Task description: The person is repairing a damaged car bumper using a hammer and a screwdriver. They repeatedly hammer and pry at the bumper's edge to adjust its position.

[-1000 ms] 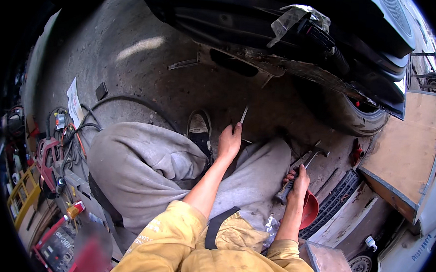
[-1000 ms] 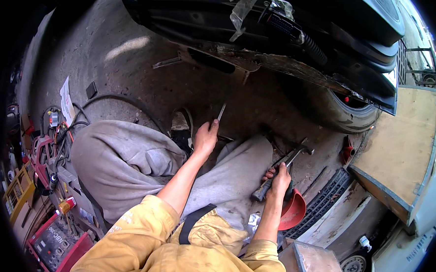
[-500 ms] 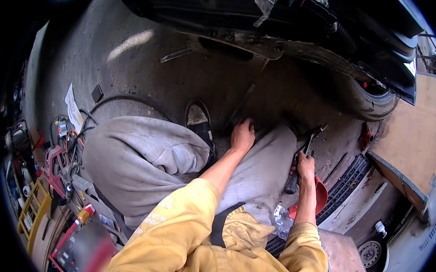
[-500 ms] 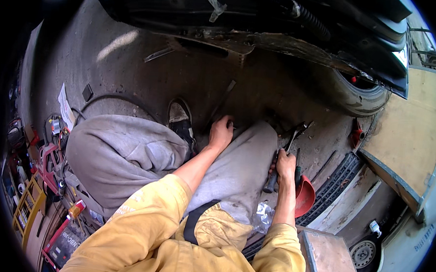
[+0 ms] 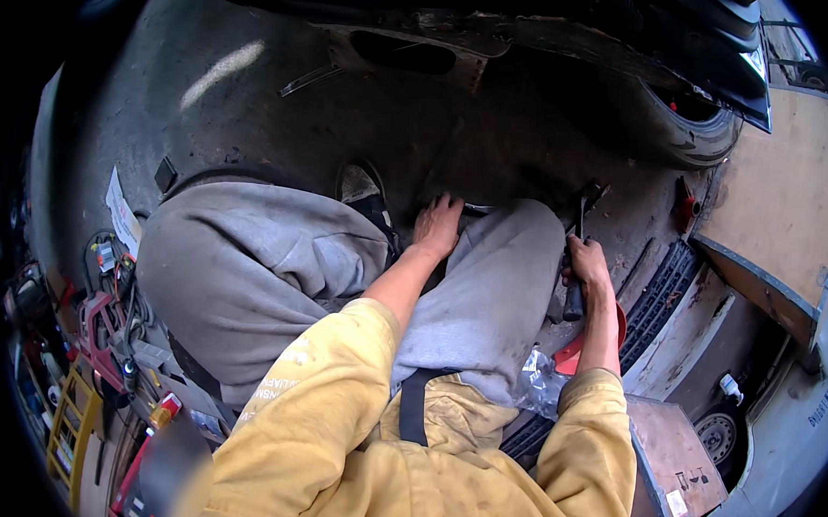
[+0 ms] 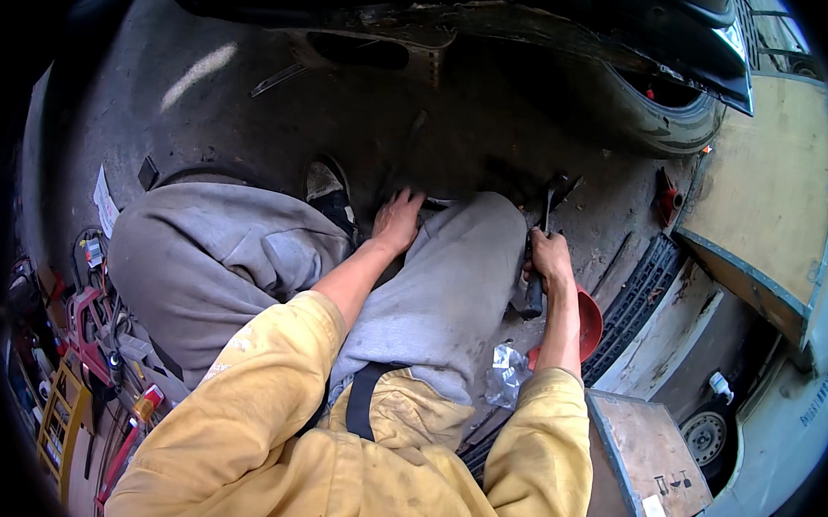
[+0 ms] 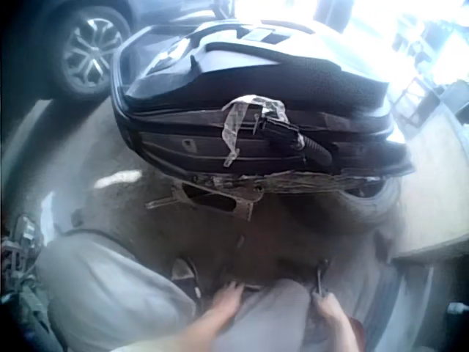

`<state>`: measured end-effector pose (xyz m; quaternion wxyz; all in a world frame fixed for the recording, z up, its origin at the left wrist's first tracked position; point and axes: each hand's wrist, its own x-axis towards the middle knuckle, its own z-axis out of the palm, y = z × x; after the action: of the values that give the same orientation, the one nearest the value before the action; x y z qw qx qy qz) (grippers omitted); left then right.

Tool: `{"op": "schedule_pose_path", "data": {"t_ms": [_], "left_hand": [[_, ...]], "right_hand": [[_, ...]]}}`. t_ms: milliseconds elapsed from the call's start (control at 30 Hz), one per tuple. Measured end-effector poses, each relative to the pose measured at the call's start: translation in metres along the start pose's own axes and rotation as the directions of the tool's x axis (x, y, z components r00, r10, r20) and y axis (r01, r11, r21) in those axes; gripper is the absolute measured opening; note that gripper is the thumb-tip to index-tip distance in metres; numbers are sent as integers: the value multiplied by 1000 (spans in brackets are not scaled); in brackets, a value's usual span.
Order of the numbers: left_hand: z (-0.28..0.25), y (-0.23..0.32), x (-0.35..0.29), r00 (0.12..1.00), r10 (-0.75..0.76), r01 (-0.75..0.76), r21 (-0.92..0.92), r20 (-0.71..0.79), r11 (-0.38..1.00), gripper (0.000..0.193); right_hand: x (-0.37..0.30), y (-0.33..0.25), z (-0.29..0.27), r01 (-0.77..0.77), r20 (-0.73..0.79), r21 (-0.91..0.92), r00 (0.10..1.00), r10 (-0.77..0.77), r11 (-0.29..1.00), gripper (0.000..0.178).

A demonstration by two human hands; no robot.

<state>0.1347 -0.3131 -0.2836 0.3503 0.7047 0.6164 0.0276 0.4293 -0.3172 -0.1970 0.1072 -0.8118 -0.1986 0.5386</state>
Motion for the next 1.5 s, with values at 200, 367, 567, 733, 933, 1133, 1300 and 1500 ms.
{"op": "schedule_pose_path", "data": {"t_ms": [200, 367, 567, 733, 933, 1133, 1300, 1500], "left_hand": [[16, 7, 11, 984, 168, -150, 238, -59, 960, 44], [16, -7, 32, 982, 167, -185, 291, 84, 939, 35], [3, -15, 36, 981, 188, -192, 81, 56, 978, 29], [-20, -40, 69, 932, -163, 165, -22, -325, 986, 39], [-25, -43, 59, 969, -243, 247, 110, -50, 963, 48], [-27, -60, 62, 971, -215, 181, 272, 102, 945, 50], [-71, -82, 74, 992, -40, 21, 159, 117, 987, 44], [-190, -50, 93, 927, 44, -152, 265, 372, 952, 41]], "right_hand": [[3, 8, -20, 96, 78, -148, 993, -85, 984, 41], [12, 21, -23, 183, 21, -256, 983, -183, 949, 43], [12, 33, -18, 222, -4, -298, 972, -234, 928, 48], [1, 23, -14, 229, -19, -335, 968, -249, 914, 49], [-3, 28, -6, 254, -45, -337, 957, -285, 906, 49], [-4, 74, 14, 210, -136, 4, 969, -208, 978, 44], [-27, 107, 85, 198, -417, -186, 871, -260, 962, 38], [-21, 98, 92, 355, -388, -343, 790, -475, 870, 38]]}}
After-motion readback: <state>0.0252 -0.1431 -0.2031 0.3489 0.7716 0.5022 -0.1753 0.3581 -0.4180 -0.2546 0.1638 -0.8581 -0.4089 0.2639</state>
